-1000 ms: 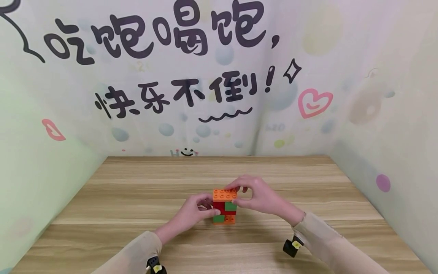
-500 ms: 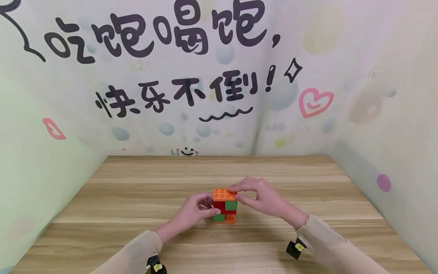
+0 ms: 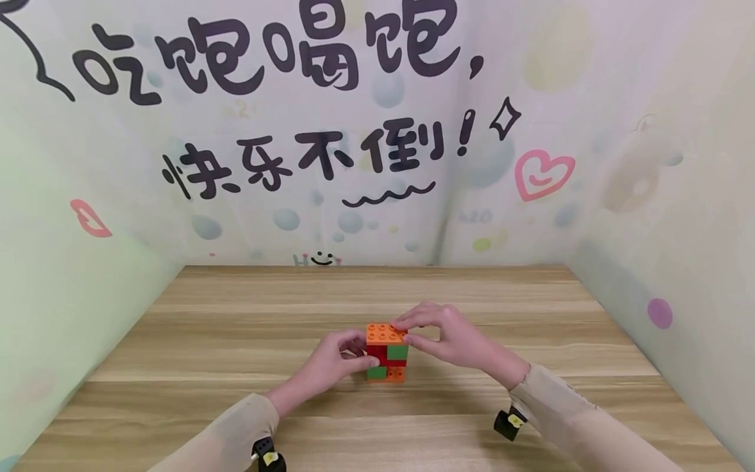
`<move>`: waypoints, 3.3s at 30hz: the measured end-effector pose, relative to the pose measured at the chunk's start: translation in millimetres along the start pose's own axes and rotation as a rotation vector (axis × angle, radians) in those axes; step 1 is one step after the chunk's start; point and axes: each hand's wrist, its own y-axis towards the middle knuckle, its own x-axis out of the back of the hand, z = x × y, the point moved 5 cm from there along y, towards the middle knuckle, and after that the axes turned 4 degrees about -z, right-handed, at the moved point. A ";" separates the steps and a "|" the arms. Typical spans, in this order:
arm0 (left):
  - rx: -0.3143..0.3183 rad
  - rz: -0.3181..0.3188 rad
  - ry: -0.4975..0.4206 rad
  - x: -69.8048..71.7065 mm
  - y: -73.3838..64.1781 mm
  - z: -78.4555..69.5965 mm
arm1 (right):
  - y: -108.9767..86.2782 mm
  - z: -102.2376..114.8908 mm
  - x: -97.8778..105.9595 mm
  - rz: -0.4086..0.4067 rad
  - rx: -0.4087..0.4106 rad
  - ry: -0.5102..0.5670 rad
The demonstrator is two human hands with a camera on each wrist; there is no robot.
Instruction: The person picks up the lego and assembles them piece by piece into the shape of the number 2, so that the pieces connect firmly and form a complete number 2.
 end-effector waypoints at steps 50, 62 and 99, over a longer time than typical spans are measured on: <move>0.033 -0.052 0.079 5.6 27.2 4.5 | -9.0 -41.1 -24.4 -0.145 -0.038 -0.308; 0.011 -0.009 0.065 9.9 19.6 4.4 | -1.6 -58.9 -28.0 -0.082 -0.109 -0.226; -0.029 0.025 0.391 8.0 8.6 7.2 | -0.7 -96.2 -45.4 0.159 -0.308 0.026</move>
